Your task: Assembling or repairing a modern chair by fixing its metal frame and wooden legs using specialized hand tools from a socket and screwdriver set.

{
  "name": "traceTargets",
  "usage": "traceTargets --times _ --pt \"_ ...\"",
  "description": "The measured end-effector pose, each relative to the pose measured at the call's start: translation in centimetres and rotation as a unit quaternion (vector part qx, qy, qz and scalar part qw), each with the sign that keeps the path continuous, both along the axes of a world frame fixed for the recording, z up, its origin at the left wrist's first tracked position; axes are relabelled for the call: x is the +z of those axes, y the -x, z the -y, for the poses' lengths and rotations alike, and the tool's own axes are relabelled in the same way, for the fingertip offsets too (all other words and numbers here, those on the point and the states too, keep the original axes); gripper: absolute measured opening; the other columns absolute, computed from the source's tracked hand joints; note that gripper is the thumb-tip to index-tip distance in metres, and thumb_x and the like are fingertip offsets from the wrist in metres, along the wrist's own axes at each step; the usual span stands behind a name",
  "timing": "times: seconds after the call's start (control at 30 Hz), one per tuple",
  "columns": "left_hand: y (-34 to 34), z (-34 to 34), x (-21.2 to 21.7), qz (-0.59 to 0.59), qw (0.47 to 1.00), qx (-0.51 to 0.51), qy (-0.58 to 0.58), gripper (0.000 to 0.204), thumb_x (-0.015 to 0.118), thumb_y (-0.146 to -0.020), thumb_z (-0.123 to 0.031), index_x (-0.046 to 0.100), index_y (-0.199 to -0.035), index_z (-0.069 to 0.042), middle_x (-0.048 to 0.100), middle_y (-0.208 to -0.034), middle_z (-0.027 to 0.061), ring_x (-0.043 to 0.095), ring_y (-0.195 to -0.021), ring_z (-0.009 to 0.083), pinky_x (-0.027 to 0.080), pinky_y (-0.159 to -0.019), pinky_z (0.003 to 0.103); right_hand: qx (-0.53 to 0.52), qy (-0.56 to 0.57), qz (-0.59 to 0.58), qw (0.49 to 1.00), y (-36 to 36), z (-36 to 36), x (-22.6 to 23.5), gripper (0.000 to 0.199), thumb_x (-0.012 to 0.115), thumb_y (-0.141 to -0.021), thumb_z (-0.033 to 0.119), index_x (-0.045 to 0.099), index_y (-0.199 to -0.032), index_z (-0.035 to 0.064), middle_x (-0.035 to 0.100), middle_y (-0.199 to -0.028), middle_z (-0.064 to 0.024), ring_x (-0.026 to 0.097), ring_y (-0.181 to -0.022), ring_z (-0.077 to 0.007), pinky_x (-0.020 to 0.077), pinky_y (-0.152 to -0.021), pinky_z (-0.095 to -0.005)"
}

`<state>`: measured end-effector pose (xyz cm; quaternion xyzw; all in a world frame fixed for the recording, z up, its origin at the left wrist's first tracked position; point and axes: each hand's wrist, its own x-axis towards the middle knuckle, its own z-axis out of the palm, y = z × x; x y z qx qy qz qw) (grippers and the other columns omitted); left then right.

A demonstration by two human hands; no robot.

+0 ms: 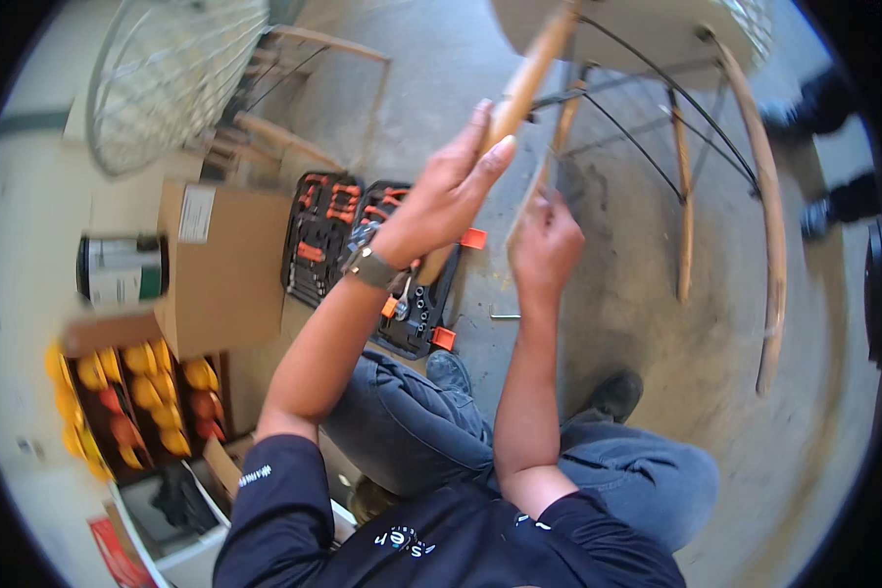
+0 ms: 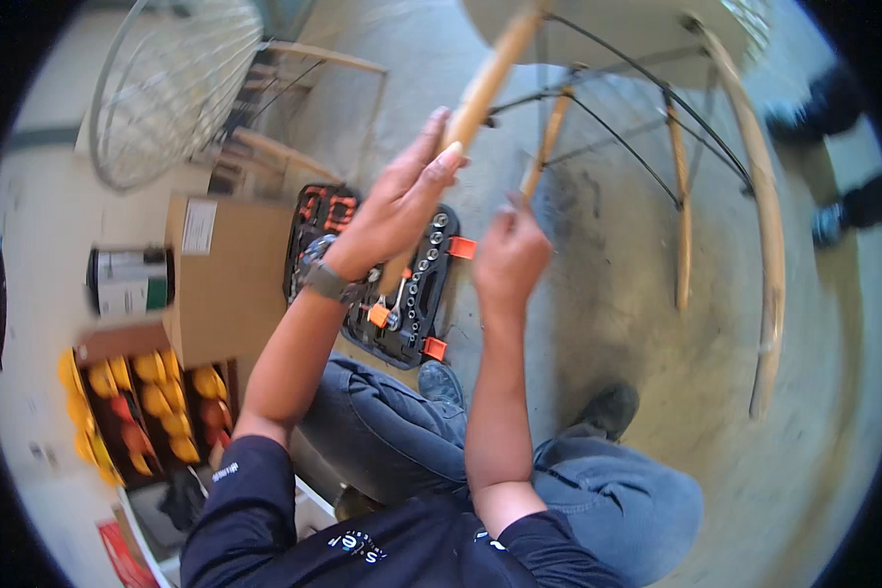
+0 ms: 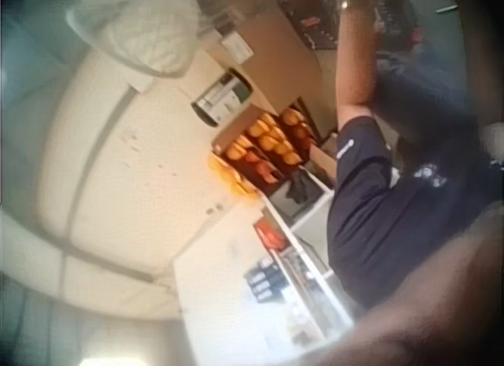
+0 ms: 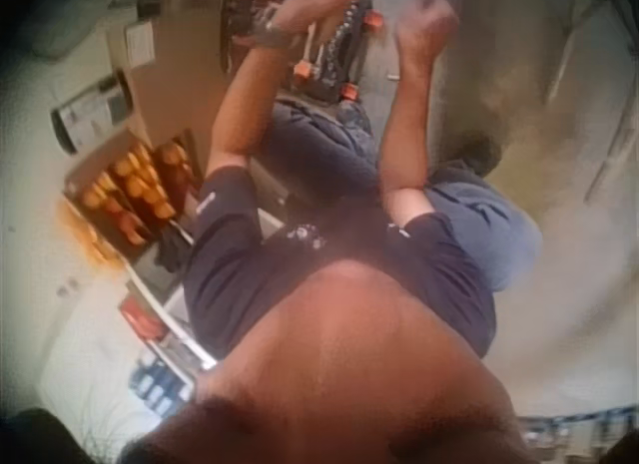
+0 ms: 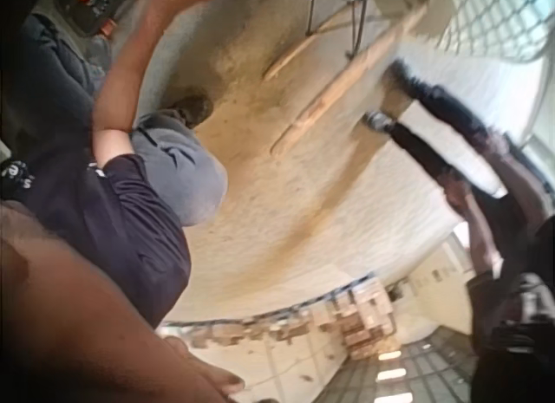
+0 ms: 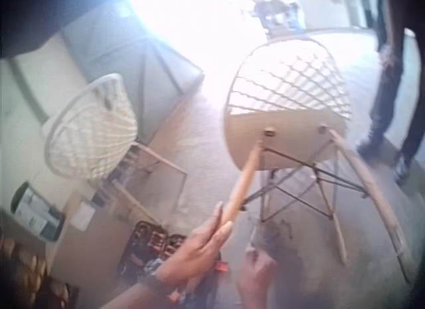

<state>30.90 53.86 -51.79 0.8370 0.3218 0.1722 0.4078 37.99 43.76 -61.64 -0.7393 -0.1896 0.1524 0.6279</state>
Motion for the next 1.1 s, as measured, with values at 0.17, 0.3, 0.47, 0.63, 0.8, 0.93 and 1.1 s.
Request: traceTargets --times 0.17,0.3,0.47,0.63,0.8,0.93,1.1 --pt "10.3 -0.7 -7.4 0.038 0.934 0.136 0.328 0.065 0.045 -0.105 -0.041 0.026 -0.154 -0.002 0.053 -0.135 0.0112 0.054 -0.118 0.0188 0.046 -0.100 0.034 0.299 -0.027 -0.348 0.888 5.1 1.4 -8.4 0.027 0.050 -0.101 0.019 0.069 -0.093 0.0008 0.063 -0.064 -0.0040 0.060 -0.061 -0.0115 0.0459 -0.057 -0.0291" --pt "19.6 2.4 -10.8 0.126 0.879 0.201 0.413 0.036 0.056 -0.102 -0.029 0.052 -0.126 -0.002 0.064 -0.104 0.0047 0.063 -0.088 0.0087 0.057 -0.072 0.026 0.376 -0.131 -0.318 0.861 14.8 0.0 -6.5 0.029 0.054 -0.102 0.024 0.063 -0.084 0.0027 0.051 -0.064 0.0029 0.041 -0.057 -0.0036 0.0306 -0.052 -0.0223" --pt "28.0 4.8 -16.1 0.236 0.798 0.374 0.410 0.019 0.062 -0.098 -0.021 0.063 -0.103 -0.003 0.071 -0.093 0.0088 0.070 -0.080 0.0144 0.060 -0.070 0.028 0.549 0.145 -0.112 0.815 19.6 0.8 -8.2 0.027 0.059 -0.099 0.027 0.067 -0.102 0.0006 0.064 -0.075 -0.0064 0.062 -0.067 -0.0119 0.0489 -0.060 -0.0299" --pt "41.4 0.0 -23.5 0.205 0.735 0.544 0.348 0.019 0.058 -0.098 -0.013 0.064 -0.110 0.000 0.070 -0.095 0.0124 0.072 -0.079 0.0216 0.063 -0.068 0.034 0.541 0.168 0.070 0.821 19.5 2.3 -11.9 0.037 0.063 -0.095 0.028 0.064 -0.122 0.0027 0.070 -0.097 -0.0209 0.071 -0.083 -0.0303 0.0551 -0.076 -0.0399" --pt "56.8 -8.0 -27.0 0.188 0.707 0.642 0.230 0.011 0.063 -0.092 -0.006 0.068 -0.098 0.001 0.069 -0.081 0.0096 0.070 -0.065 0.0202 0.062 -0.059 0.033 0.502 0.250 0.004 0.828 17.2 2.6 -13.8 0.037 0.062 -0.096 0.022 0.062 -0.125 -0.0001 0.070 -0.107 -0.0231 0.072 -0.092 -0.0297 0.0562 -0.080 -0.0373" --pt "62.2 -12.9 -28.6 0.157 0.704 0.678 0.139 0.014 0.067 -0.089 -0.011 0.070 -0.092 0.002 0.070 -0.077 0.0099 0.070 -0.062 0.0181 0.059 -0.055 0.031 0.473 0.293 -0.003 0.831 15.4 3.6 -11.6 0.034 0.061 -0.095 0.019 0.063 -0.123 -0.0005 0.072 -0.101 -0.0217 0.072 -0.086 -0.0271 0.0562 -0.076 -0.0352" --pt "62.6 -16.4 -31.1 -0.007 0.707 0.700 0.095 0.019 0.070 -0.084 -0.015 0.070 -0.077 0.004 0.069 -0.063 0.0098 0.071 -0.055 0.0175 0.056 -0.055 0.030 0.455 0.352 0.063 0.816 13.3 6.8 -12.6 0.031 0.062 -0.094 0.017 0.064 -0.120 -0.0003 0.071 -0.097 -0.0219 0.072 -0.084 -0.0279 0.0565 -0.075 -0.0353"
